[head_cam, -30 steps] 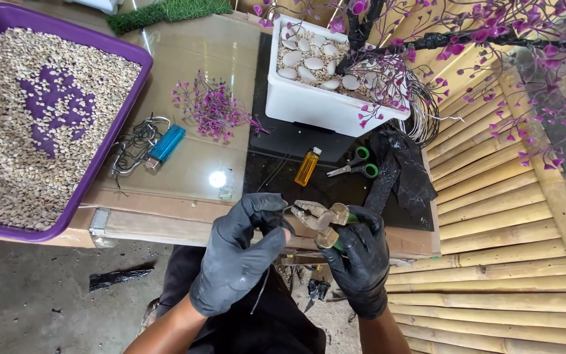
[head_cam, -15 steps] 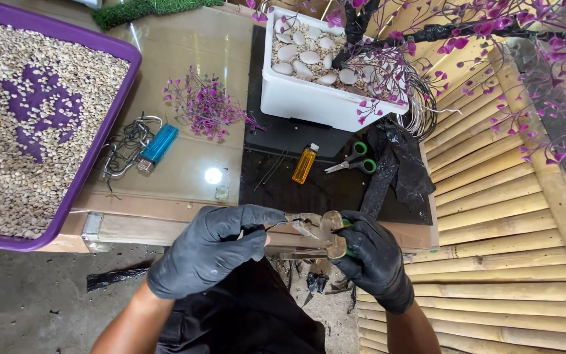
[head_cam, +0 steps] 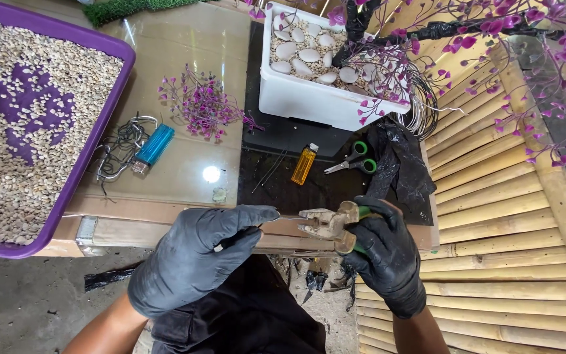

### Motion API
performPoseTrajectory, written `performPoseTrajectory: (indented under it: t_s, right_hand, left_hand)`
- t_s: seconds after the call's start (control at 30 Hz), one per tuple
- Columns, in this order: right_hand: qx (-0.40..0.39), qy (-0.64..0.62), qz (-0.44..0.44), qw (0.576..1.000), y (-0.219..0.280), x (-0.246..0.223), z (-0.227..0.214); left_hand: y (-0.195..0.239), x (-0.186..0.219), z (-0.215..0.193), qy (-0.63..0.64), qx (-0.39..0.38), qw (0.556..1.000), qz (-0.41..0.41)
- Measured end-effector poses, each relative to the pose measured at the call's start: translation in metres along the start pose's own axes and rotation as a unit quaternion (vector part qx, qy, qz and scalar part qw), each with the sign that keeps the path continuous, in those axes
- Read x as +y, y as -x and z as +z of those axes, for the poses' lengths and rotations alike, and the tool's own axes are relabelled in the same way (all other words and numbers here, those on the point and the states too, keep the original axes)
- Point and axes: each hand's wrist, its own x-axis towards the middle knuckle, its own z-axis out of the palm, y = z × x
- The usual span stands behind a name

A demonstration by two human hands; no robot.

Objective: Refining the trunk of an artificial floral tree by twisting and tightening wire using pliers.

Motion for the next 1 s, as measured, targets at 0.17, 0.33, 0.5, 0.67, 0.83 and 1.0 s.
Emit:
performPoseTrajectory:
  t_s: [0.17,0.33,0.5,0.67,0.83,1.0]
  right_hand:
    - [-0.002,0.09,-0.017,0.996,-0.001,0.004,-0.01]
    - [-0.004,0.158,-0.046,0.986,-0.003,0.006,-0.021]
    - [0.012,0.188,-0.063,0.98,-0.003,0.006,-0.025]
    - [0.003,0.197,-0.057,0.979,0.003,0.009,-0.024]
    - [-0.036,0.198,-0.049,0.978,0.011,0.014,-0.022]
    - [-0.06,0.211,-0.088,0.972,0.007,0.016,-0.025]
  left_hand:
    - [0.002,0.006,-0.01,-0.078,-0.015,0.997,0.026]
    - [-0.002,0.01,-0.013,-0.109,-0.029,0.991,0.072]
    - [0.0,0.007,-0.009,-0.124,-0.037,0.988,0.082]
    - [-0.004,0.005,-0.007,-0.106,-0.034,0.992,0.058]
    - [-0.006,0.004,-0.011,-0.106,-0.038,0.991,0.068]
    - [0.01,-0.013,0.002,-0.515,-0.052,0.835,0.187]
